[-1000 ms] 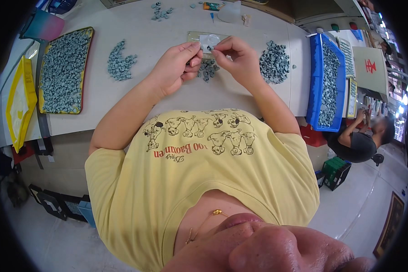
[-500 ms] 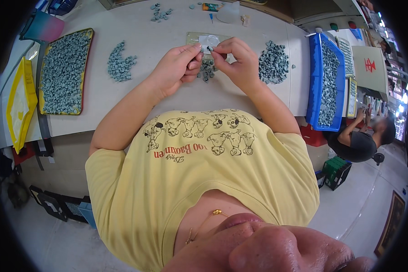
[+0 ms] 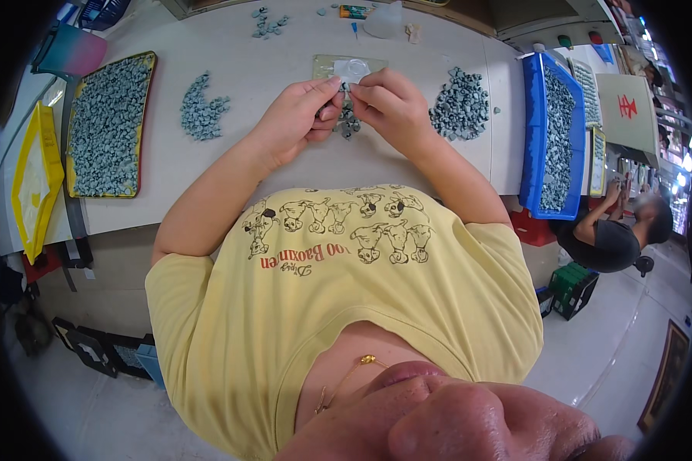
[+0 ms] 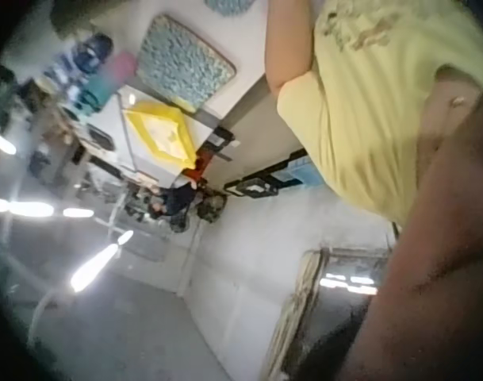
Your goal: The person inserts small black pieces into green plastic components by hand and places the assembled parts onto the workbench.
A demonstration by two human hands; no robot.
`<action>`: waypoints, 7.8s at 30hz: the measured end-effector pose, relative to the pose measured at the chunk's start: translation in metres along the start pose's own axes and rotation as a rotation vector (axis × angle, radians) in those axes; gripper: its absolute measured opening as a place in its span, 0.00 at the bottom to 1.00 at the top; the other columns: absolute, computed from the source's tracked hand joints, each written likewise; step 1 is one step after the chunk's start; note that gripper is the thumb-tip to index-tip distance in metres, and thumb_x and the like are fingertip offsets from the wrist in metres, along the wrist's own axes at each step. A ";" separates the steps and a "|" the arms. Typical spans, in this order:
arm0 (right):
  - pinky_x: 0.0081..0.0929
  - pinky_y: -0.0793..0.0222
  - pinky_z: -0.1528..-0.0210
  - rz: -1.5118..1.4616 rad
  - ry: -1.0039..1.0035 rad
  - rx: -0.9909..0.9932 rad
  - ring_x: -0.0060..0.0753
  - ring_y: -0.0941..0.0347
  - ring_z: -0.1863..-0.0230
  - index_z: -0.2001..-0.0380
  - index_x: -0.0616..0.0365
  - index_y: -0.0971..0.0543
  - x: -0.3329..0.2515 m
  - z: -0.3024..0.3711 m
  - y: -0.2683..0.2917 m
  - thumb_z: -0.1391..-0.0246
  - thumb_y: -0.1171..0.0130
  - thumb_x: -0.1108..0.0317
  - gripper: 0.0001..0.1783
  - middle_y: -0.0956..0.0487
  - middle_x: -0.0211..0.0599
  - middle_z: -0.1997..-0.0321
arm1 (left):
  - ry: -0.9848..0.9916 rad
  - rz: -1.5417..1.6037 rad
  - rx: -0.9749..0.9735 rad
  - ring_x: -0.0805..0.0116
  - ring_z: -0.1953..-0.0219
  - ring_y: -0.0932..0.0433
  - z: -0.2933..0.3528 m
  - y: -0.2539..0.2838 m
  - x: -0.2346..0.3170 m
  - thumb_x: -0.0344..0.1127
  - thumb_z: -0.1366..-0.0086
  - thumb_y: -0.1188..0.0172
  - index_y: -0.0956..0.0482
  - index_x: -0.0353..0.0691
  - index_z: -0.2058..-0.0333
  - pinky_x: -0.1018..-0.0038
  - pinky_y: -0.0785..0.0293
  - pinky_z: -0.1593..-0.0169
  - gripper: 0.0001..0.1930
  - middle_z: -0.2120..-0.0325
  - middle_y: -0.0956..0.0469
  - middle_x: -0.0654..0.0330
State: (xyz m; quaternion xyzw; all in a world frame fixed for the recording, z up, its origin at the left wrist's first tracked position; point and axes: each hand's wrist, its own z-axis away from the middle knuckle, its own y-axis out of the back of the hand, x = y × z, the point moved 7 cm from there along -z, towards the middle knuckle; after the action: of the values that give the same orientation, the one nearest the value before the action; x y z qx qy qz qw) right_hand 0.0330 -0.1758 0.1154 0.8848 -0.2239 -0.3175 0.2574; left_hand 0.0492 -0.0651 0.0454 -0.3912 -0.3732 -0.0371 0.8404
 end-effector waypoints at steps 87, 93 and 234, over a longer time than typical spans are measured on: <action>0.16 0.32 0.75 -0.107 -0.160 0.022 0.26 0.26 0.74 0.73 0.60 0.22 0.010 -0.004 0.011 0.64 0.37 0.82 0.10 0.22 0.36 0.71 | -0.120 0.030 -0.192 0.81 0.81 0.50 -0.006 -0.014 0.005 0.39 0.32 0.56 0.33 0.41 0.73 0.83 0.52 0.80 0.12 0.83 0.42 0.71; 0.20 0.29 0.76 0.057 0.092 0.063 0.30 0.26 0.75 0.75 0.60 0.22 -0.002 0.001 0.009 0.66 0.36 0.81 0.11 0.23 0.35 0.71 | -0.165 -0.036 -0.160 0.82 0.82 0.51 -0.008 -0.010 0.003 0.39 0.32 0.56 0.33 0.40 0.73 0.84 0.52 0.80 0.11 0.83 0.42 0.72; 0.19 0.31 0.72 -0.150 -0.231 -0.054 0.25 0.27 0.75 0.66 0.59 0.21 0.031 -0.005 0.008 0.61 0.38 0.80 0.14 0.22 0.34 0.71 | -0.264 -0.238 -0.095 0.84 0.83 0.49 -0.020 -0.005 0.012 0.38 0.32 0.55 0.31 0.40 0.68 0.84 0.51 0.80 0.09 0.84 0.44 0.73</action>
State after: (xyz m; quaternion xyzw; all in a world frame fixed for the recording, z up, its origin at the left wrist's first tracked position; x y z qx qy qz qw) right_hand 0.0564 -0.1977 0.1094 0.8494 -0.1765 -0.4414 0.2290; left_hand 0.0677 -0.0793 0.0477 -0.3849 -0.5219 -0.1023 0.7544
